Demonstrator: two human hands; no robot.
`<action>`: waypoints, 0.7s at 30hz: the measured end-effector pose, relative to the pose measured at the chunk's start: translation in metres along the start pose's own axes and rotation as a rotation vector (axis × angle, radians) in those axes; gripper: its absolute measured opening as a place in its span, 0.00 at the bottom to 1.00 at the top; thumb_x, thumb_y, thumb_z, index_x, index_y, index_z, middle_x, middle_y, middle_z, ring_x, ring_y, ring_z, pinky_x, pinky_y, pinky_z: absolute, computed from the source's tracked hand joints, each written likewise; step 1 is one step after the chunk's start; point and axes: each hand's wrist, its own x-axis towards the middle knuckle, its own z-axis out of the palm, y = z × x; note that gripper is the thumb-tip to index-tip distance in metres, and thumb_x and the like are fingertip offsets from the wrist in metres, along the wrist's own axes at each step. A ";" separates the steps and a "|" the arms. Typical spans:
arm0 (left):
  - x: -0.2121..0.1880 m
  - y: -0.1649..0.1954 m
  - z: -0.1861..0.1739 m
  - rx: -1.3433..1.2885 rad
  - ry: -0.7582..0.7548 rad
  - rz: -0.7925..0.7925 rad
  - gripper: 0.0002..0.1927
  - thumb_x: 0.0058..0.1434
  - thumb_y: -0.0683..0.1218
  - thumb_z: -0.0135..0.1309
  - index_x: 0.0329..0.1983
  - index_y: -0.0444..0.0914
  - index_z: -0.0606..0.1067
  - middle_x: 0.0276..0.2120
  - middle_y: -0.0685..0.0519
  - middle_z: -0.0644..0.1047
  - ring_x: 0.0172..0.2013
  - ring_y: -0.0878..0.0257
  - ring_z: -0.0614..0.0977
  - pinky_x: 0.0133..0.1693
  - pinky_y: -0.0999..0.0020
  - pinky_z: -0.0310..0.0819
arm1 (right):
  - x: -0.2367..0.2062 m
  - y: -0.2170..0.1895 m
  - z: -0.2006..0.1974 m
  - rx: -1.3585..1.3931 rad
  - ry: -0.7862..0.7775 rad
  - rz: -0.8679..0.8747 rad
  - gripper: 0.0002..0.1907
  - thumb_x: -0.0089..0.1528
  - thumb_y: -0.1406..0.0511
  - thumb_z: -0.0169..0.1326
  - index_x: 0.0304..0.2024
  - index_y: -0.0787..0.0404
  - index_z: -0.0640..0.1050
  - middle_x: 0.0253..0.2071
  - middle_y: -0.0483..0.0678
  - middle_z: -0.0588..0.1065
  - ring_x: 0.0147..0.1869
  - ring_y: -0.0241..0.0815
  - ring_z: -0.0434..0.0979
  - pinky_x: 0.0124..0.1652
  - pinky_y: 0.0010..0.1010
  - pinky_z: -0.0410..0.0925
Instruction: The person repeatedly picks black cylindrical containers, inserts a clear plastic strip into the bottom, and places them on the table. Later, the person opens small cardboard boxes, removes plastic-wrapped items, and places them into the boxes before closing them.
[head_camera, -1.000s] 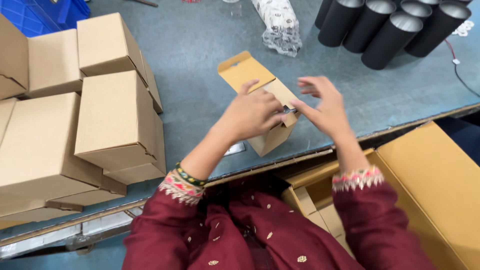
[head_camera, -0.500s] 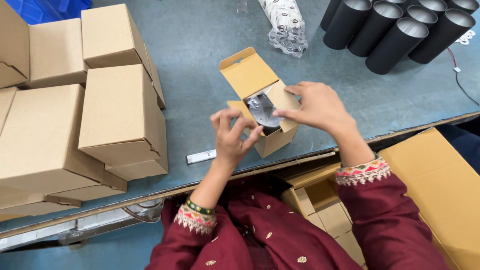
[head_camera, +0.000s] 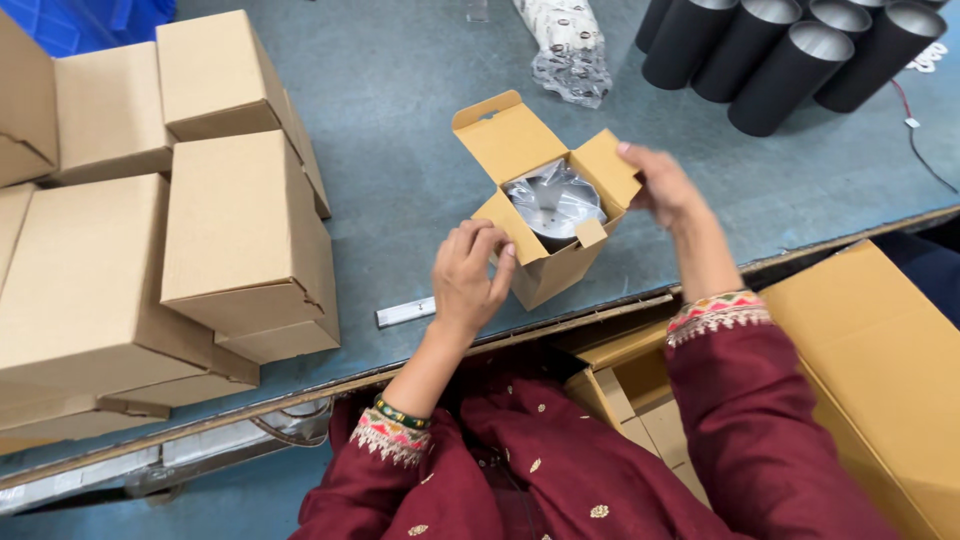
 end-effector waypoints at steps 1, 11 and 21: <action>0.004 0.004 -0.006 0.034 -0.008 0.004 0.06 0.62 0.44 0.60 0.40 0.42 0.75 0.44 0.54 0.76 0.45 0.53 0.78 0.44 0.57 0.70 | 0.000 0.018 0.005 0.071 0.001 0.065 0.28 0.66 0.47 0.50 0.56 0.61 0.77 0.49 0.49 0.79 0.48 0.41 0.80 0.47 0.40 0.74; 0.079 0.017 -0.021 0.176 -0.366 0.241 0.08 0.65 0.49 0.55 0.40 0.42 0.79 0.43 0.54 0.79 0.52 0.54 0.76 0.55 0.54 0.65 | -0.035 -0.030 0.002 -0.592 0.485 -0.973 0.12 0.67 0.67 0.58 0.51 0.65 0.79 0.49 0.52 0.77 0.52 0.45 0.79 0.50 0.35 0.72; 0.124 -0.023 0.048 0.291 -1.092 0.127 0.15 0.61 0.58 0.51 0.38 0.49 0.85 0.42 0.54 0.81 0.55 0.59 0.73 0.61 0.41 0.45 | -0.058 -0.103 0.082 -1.221 -0.519 -0.572 0.06 0.58 0.67 0.55 0.38 0.62 0.78 0.34 0.54 0.79 0.41 0.56 0.79 0.42 0.43 0.69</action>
